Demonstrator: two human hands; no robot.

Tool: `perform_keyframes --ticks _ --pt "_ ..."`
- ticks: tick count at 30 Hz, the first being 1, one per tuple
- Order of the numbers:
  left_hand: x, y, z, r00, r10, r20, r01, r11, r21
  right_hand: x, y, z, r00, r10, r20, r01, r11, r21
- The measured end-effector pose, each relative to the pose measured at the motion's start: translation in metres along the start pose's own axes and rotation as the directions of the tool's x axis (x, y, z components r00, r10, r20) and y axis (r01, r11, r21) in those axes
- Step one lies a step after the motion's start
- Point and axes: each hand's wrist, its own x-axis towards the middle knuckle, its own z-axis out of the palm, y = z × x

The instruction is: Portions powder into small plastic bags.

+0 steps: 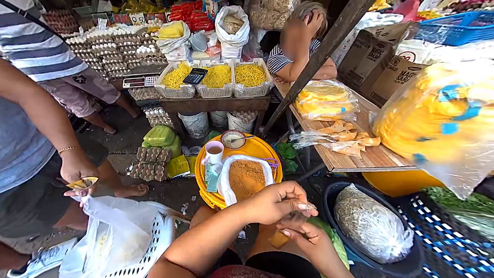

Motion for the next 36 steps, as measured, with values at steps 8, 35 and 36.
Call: perform_keyframes --ticks 8,35,36 --pt "-0.010 -0.017 -0.002 0.935 0.074 -0.346 0.000 0.978 0.208 0.003 -0.001 0.025 0.987 0.140 -0.085 -0.146 0.987 -0.069" --pt "-0.051 -0.052 0.028 0.977 0.177 0.115 -0.194 0.538 0.820 0.015 -0.039 -0.033 0.899 0.260 0.353 -0.259 0.965 -0.049" --pt "-0.056 -0.050 0.028 0.976 0.178 0.125 -0.207 0.580 0.788 0.012 -0.039 -0.037 0.913 0.226 0.338 -0.220 0.974 -0.058"
